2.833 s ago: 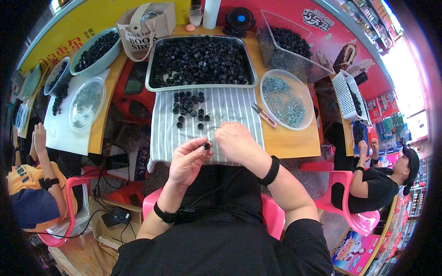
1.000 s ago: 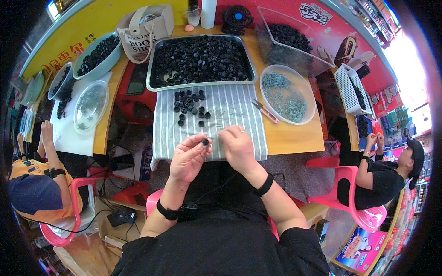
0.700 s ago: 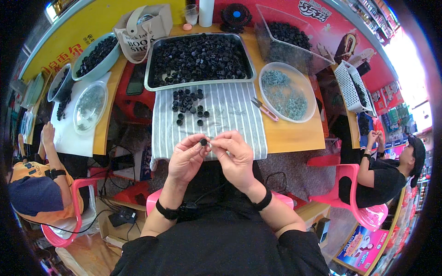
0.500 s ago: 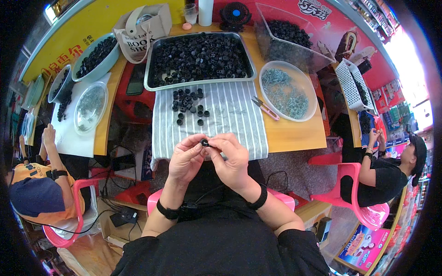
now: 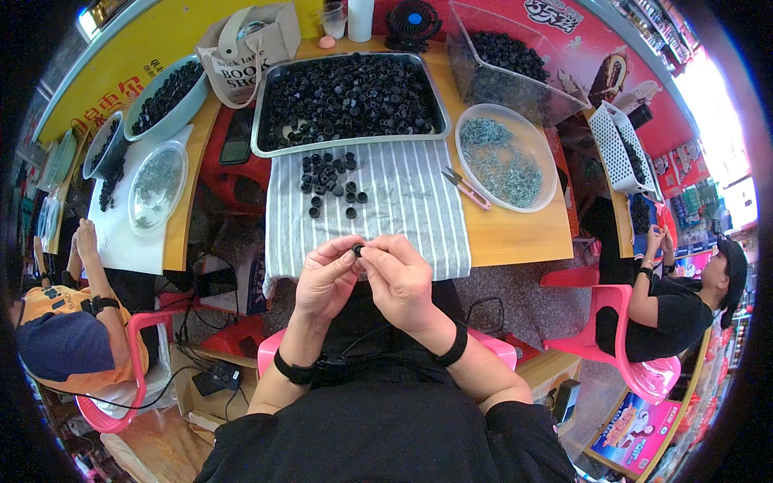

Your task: The recorder is sorting small black plastic or rubber components from a central tray into piles and containers on a workspace shared with other workers.

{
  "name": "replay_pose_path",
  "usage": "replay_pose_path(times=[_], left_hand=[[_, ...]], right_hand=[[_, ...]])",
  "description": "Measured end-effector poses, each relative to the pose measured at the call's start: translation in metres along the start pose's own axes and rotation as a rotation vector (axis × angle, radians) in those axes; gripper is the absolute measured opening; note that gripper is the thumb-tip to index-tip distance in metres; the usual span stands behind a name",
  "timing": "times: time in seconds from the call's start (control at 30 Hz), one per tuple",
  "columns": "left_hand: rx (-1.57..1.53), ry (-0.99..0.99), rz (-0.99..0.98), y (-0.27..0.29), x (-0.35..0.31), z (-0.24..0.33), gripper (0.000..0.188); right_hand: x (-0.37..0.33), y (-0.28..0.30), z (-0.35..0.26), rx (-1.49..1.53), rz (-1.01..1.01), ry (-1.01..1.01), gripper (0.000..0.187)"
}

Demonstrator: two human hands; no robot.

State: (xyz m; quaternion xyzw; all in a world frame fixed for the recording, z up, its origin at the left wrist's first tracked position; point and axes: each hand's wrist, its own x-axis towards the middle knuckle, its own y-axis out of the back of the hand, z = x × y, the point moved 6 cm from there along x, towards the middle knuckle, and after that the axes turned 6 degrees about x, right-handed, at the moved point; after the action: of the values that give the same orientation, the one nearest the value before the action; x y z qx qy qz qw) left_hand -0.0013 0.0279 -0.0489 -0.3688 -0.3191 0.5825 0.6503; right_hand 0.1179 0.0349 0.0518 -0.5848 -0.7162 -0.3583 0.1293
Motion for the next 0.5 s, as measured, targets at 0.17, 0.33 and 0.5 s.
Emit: replay_pose_path(times=[0.17,0.33,0.5], left_hand=[[0.017,0.004,0.016,0.0015,0.0001,-0.0017,0.026],[-0.006,0.010,0.013,0.0018,-0.0006,-0.0025,0.026],[-0.014,0.010,0.025,-0.0019,-0.0008,-0.0007,0.025]], right_hand=[[-0.0010,-0.0011,0.0019,0.016,-0.007,-0.018,0.017],[-0.0004,0.0008,0.0025,0.040,-0.009,-0.040,0.017],[-0.0018,0.0086,0.0010,0.056,0.109,-0.012,0.016]])
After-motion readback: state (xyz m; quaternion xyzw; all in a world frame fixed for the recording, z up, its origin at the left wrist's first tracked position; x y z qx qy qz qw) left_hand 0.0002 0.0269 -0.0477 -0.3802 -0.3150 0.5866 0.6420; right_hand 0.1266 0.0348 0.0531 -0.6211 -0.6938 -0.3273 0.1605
